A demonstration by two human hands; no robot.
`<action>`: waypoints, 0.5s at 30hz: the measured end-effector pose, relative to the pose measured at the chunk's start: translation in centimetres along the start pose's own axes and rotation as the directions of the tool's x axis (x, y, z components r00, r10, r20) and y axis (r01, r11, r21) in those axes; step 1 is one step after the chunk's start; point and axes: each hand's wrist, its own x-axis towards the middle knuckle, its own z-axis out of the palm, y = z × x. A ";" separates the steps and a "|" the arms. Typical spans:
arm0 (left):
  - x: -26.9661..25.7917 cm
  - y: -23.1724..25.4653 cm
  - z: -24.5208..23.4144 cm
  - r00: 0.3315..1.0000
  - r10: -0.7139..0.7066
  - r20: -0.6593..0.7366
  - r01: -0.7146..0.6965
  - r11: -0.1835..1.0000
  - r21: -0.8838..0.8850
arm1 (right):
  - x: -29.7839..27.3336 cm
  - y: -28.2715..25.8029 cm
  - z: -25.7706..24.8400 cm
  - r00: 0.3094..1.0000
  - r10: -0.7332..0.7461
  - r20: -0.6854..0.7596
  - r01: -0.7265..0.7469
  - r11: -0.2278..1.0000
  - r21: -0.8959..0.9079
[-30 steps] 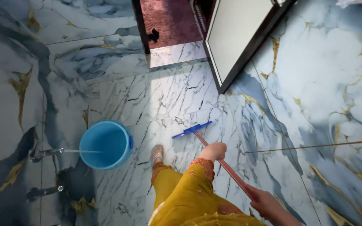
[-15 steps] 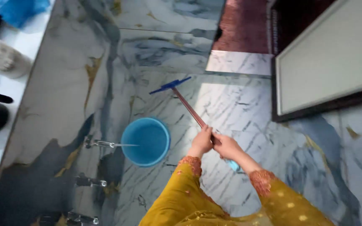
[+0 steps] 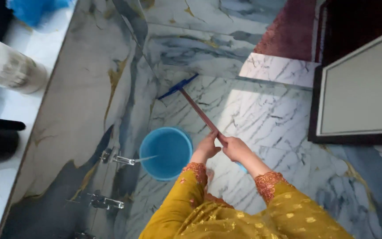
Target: Cleaning the bathroom floor using a squeegee and a bucket of water.
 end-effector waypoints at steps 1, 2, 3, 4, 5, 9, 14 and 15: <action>-0.7 0.5 1.2 1.000 0.000 0.010 0.000 1.000 -0.006 | -1.7 -0.3 -0.5 1.000 0.012 0.002 -0.012 1.000 0.000; -0.8 1.0 1.9 0.999 -0.006 0.032 0.006 1.000 0.004 | -2.9 -0.9 -1.2 0.995 0.078 0.057 -0.071 0.990 -0.126; -1.2 1.5 2.7 0.998 -0.012 0.054 0.011 1.000 0.015 | -4.3 -1.4 -1.9 0.983 0.151 0.103 -0.122 0.960 -0.252; -1.8 2.9 3.7 0.998 -0.003 0.067 0.003 1.000 0.013 | -5.9 -0.6 -1.4 0.982 0.165 0.096 -0.137 0.959 -0.248; -2.6 4.4 4.8 0.989 -0.056 0.140 0.050 0.998 0.045 | -7.6 0.2 -0.9 0.973 0.212 0.090 -0.182 0.949 -0.259; -7.0 11.2 6.6 0.917 -0.122 0.379 0.058 0.983 0.176 | -15.9 2.2 0.5 0.934 0.347 0.090 -0.319 0.920 -0.228; -13.0 11.6 19.1 0.792 -0.009 0.611 -0.190 0.947 0.260 | -28.5 8.8 4.8 0.898 0.433 0.076 -0.423 0.899 -0.115; -15.0 12.3 21.4 0.745 -0.005 0.667 -0.247 0.927 0.282 | -31.5 10.0 5.7 0.889 0.452 0.079 -0.442 0.890 -0.111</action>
